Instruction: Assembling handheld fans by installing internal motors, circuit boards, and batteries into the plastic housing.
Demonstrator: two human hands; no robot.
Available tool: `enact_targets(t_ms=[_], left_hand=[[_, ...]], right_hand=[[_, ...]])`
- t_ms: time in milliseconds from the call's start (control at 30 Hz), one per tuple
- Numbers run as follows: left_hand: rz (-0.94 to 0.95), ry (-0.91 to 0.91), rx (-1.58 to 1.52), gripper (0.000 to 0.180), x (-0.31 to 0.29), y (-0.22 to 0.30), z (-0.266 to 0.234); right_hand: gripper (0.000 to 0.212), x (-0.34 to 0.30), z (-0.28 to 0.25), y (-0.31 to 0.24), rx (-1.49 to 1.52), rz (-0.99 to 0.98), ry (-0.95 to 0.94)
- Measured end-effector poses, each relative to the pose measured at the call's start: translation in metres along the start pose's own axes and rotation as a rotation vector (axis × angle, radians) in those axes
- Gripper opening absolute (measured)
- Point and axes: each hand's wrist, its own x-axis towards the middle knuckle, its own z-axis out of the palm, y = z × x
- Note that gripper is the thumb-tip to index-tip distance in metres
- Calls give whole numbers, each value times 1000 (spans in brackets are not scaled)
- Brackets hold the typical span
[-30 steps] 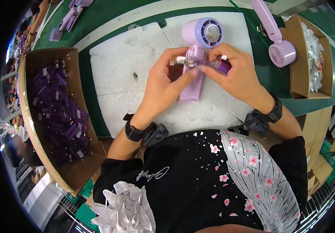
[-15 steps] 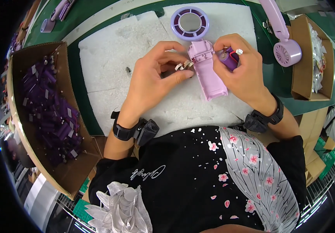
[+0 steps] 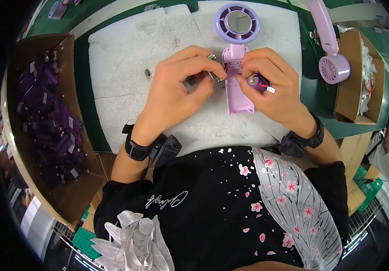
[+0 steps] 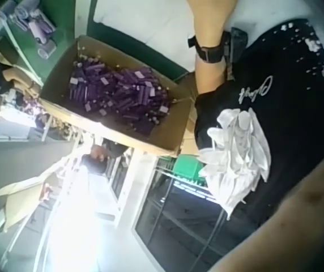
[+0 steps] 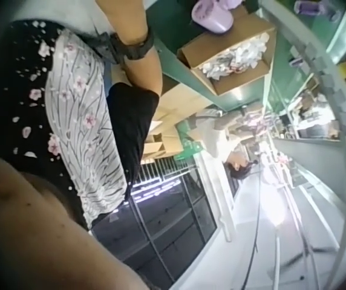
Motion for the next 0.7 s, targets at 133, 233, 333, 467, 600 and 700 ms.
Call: enact_targets(t_ms=[133,233,333,467,600,700], left_hand=[[-6,43,-192,25,1,5,12],[-61,125,-373,23,2,2,16],[-134,121,-431,21,2,7,13],[-185,74,-516,19,2,3,9],[-184,4,-555,19,0,-5,6],[-152,-50,-553,17,0,-5,6]], right_hand=[[18,1,-4,-2,49,10,-17],[13,2,-6,-4,104,18,-19],[7,0,-6,-1,207,62,18],[17,-2,-10,-3,211,91,-9],[22,-3,-11,-8,10,33,-27],[16,-1,-8,-10,-85,-4,-38]])
